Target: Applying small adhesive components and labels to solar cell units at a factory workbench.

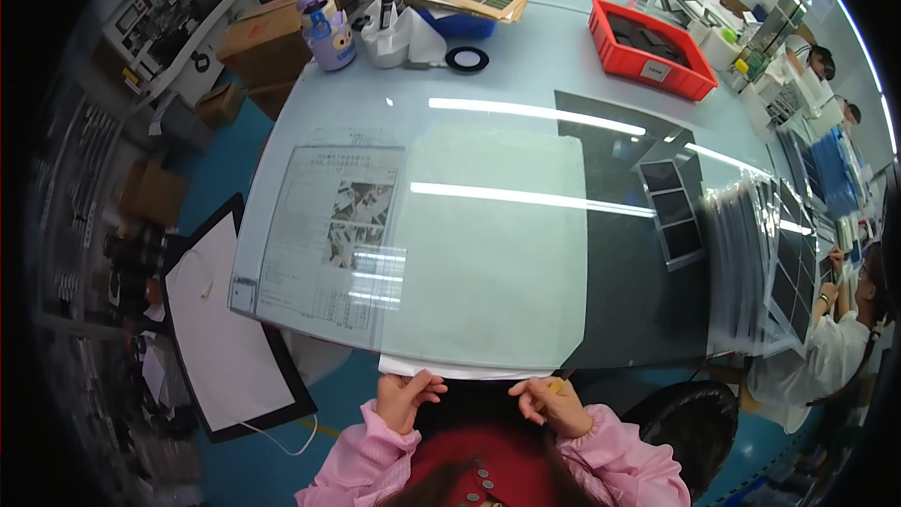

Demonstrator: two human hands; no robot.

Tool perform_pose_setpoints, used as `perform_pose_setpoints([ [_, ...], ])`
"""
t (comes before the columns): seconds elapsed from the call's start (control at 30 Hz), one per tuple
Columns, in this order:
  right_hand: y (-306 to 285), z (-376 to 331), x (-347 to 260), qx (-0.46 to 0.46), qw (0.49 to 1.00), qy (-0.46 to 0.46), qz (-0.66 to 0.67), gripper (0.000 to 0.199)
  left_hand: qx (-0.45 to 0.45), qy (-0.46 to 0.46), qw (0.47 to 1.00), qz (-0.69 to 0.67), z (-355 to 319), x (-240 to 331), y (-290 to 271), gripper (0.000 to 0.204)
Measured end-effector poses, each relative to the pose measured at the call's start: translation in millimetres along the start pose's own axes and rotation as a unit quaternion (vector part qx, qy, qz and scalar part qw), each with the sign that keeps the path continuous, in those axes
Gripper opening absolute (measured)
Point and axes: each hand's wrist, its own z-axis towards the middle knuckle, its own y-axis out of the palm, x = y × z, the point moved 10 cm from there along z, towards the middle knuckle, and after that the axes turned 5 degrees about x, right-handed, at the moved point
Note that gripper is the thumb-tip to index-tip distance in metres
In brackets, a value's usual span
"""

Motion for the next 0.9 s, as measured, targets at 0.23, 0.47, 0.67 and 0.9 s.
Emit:
perform_pose_setpoints([
  [0.23,12,3,-5,-0.01,0.998,-0.023,0.055,0.044,0.029,0.048,0.995,0.079,0,12,1,0.017],
  [0.47,58,-25,-88,-0.156,0.94,-0.141,-0.268,0.024,-0.064,0.013,0.99,0.126,10,8,10,0.026],
  [0.67,43,53,-197,-0.027,0.847,-0.227,-0.48,0.036,-0.349,-0.149,0.86,0.343,-41,23,40,0.03],
  [0.9,46,176,-292,0.081,0.819,-0.443,-0.355,0.06,-0.299,0.131,0.891,0.316,19,122,166,0.025],
])
